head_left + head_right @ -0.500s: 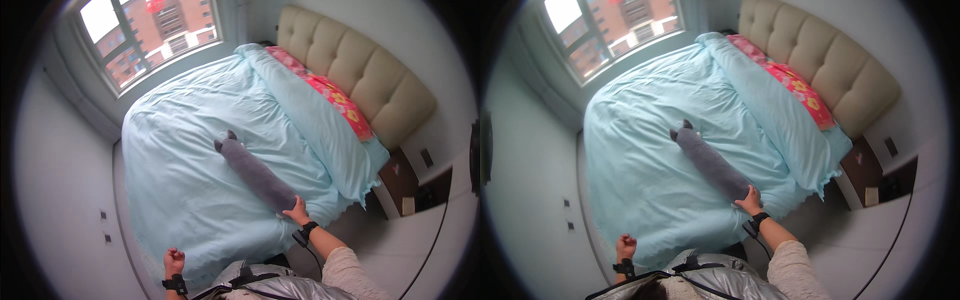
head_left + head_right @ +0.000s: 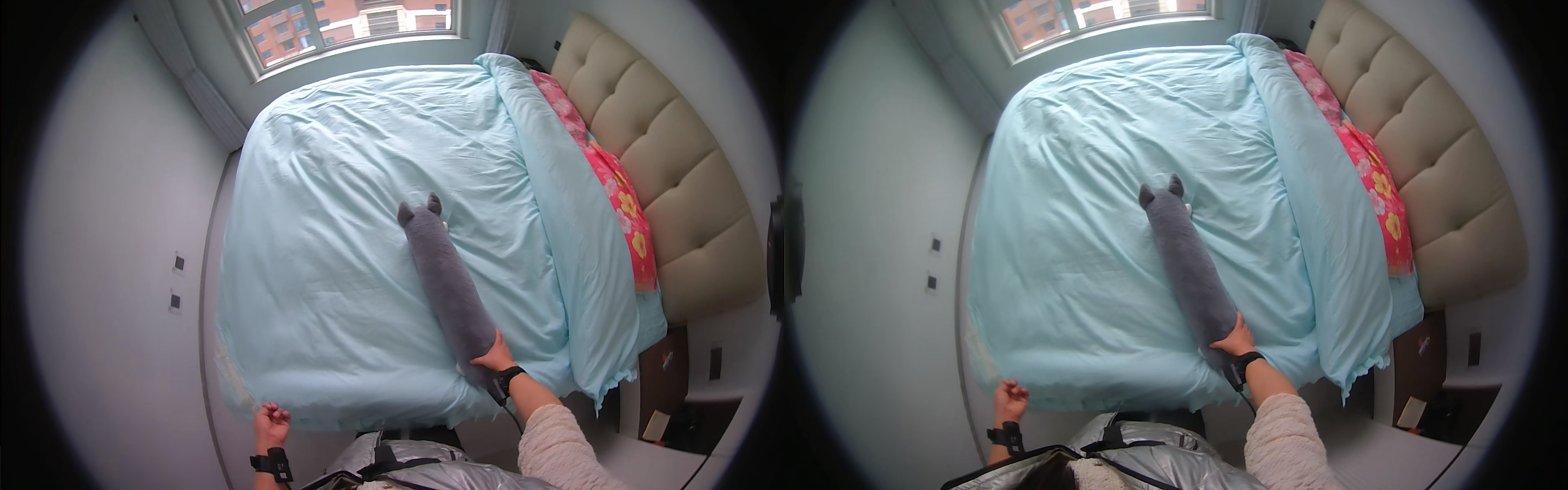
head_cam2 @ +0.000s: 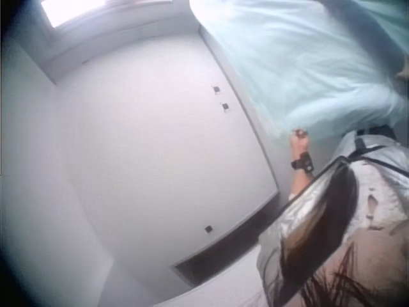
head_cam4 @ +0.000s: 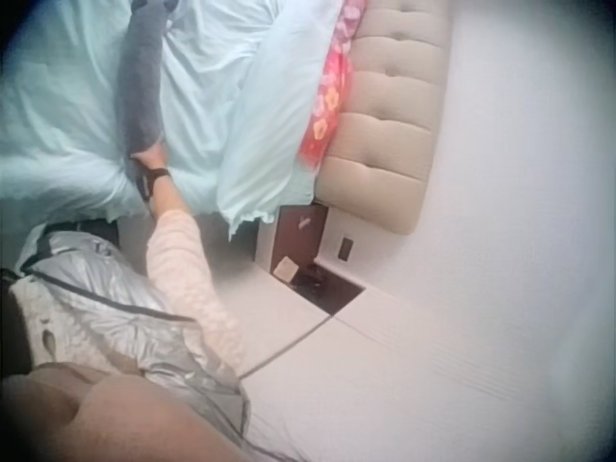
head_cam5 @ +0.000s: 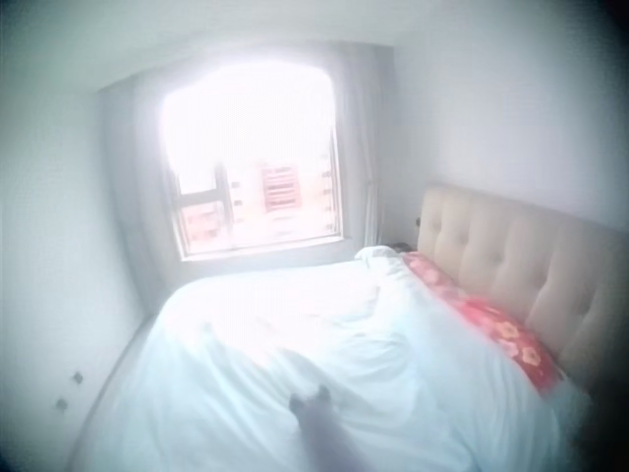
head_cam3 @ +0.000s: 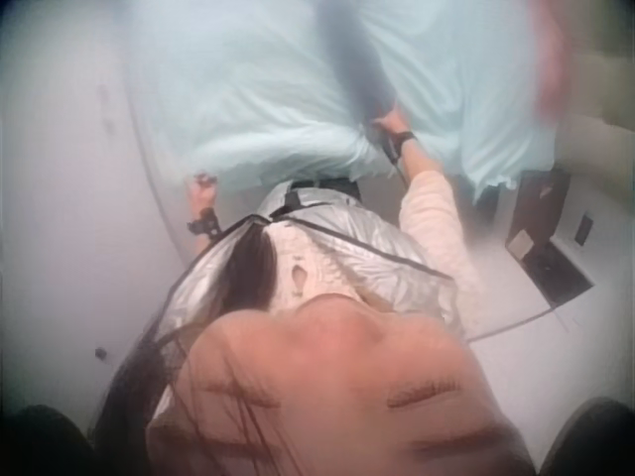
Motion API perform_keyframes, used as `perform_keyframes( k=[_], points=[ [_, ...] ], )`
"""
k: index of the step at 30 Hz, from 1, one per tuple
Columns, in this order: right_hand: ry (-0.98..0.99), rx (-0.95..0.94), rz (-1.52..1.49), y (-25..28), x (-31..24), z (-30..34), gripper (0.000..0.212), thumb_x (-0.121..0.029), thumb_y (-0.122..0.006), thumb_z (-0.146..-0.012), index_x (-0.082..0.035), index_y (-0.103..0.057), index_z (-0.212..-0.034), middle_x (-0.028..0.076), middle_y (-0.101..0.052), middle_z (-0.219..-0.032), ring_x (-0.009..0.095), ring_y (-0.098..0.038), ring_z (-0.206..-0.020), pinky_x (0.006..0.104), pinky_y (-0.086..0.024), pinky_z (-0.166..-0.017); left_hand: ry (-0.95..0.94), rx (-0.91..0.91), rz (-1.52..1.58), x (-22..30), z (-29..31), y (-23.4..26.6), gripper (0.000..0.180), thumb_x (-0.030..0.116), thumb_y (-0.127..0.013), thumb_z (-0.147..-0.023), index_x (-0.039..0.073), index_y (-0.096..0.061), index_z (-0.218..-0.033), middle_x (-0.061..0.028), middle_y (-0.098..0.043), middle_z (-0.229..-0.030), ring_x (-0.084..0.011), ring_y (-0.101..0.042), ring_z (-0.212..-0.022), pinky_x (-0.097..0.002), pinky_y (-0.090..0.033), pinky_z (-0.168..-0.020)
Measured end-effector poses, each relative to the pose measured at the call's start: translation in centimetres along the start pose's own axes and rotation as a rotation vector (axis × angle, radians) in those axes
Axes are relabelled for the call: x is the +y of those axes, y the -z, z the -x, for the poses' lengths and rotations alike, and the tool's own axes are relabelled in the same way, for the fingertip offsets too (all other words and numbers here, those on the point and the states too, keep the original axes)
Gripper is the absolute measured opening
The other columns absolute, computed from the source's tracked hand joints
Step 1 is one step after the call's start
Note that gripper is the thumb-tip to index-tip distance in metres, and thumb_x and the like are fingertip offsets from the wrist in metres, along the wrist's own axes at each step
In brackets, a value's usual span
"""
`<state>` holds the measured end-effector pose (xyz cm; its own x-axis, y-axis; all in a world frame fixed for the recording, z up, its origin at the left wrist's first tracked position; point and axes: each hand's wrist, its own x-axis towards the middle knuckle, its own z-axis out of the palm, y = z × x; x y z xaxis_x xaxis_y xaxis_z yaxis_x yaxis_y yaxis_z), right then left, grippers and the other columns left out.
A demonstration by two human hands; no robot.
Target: The person makes a bed by smoothing a light blue duvet and arranging a pink floral pillow and a gray cylindrical pillow. The person repeatedly lifts and spreads the duvet to cover the mattress and aligns the pillows at the head of the bed.
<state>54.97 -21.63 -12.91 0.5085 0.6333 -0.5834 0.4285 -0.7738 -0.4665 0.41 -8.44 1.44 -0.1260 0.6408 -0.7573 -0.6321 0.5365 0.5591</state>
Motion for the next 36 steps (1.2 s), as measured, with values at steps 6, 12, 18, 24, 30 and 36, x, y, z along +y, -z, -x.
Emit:
perform_keyframes(
  k=[6, 12, 18, 24, 30, 36],
  points=[
    [0.203, -0.026, -0.332, -1.0, 2.8, -3.5, 0.121, -0.023, -0.082, -0.043, -0.007, -0.002, -0.132, 0.017, -0.035, -0.124, 0.03, -0.034, -0.117, 0.0372, -0.031, -0.096, -0.006, -0.004, -0.04, -1.6, 0.5, -1.2, 0.012, 0.004, -0.043, -0.077, 0.01, -0.046, -0.068, -0.002, -0.048, -0.066, -0.0131, -0.042, -0.05, -0.0305, -0.04, -0.058],
    [0.19, -0.115, -0.4, 0.6, 2.3, -3.0, 0.106, -0.015, -0.079, -0.045, -0.004, -0.015, -0.128, 0.016, -0.041, -0.118, 0.027, -0.041, -0.11, 0.0357, -0.035, -0.092, 0.038, -0.099, -0.141, -3.1, 0.5, -3.1, 0.011, 0.0, -0.045, -0.075, 0.008, -0.047, -0.068, -0.0032, -0.048, -0.065, -0.0132, -0.043, -0.051, -0.0312, -0.041, -0.057],
    [0.176, -0.255, -0.703, 0.6, -1.3, 0.5, 0.084, -0.012, -0.074, -0.052, 0.0, -0.029, -0.123, 0.014, -0.047, -0.112, 0.024, -0.047, -0.102, 0.0341, -0.039, -0.086, 0.32, -0.365, -0.486, -9.2, -1.5, -10.4, 0.009, 0.002, -0.049, -0.076, 0.007, -0.048, -0.069, -0.0035, -0.05, -0.066, -0.0122, -0.046, -0.055, -0.0311, -0.044, -0.059],
    [0.185, -0.456, -1.11, -2.1, -8.0, 8.5, 0.064, -0.011, -0.065, -0.065, 0.001, -0.035, -0.12, 0.011, -0.047, -0.114, 0.021, -0.045, -0.104, 0.0334, -0.037, -0.089, 0.71, -0.685, -0.832, -14.9, 1.4, -17.3, 0.051, 0.023, -0.056, -0.081, 0.014, -0.027, -0.122, -0.0092, -0.04, -0.111, -0.0237, -0.048, -0.09, -0.0416, -0.044, -0.081],
    [0.148, -0.3, -0.918, -4.0, -12.5, 13.6, 0.07, -0.011, -0.069, -0.063, 0.001, -0.03, -0.12, 0.015, -0.047, -0.113, 0.021, -0.046, -0.102, 0.0324, -0.039, -0.087, 0.77, -0.779, -0.933, -13.0, 2.9, -16.4, 0.079, 0.019, -0.066, -0.073, 0.014, -0.011, -0.13, -0.0102, -0.034, -0.12, -0.0231, -0.039, -0.109, -0.0402, -0.043, -0.084],
    [0.199, -0.431, -0.811, -6.9, -19.3, 14.5, 0.078, -0.01, -0.07, -0.066, -0.002, -0.019, -0.124, 0.016, -0.043, -0.114, 0.021, -0.043, -0.106, 0.0334, -0.037, -0.089, 0.445, -0.815, -0.719, -9.6, 1.5, -12.4, 0.083, 0.002, -0.069, -0.064, 0.008, -0.016, -0.127, -0.0105, -0.035, -0.12, -0.0207, -0.037, -0.112, -0.0339, -0.038, -0.09]
  ],
)
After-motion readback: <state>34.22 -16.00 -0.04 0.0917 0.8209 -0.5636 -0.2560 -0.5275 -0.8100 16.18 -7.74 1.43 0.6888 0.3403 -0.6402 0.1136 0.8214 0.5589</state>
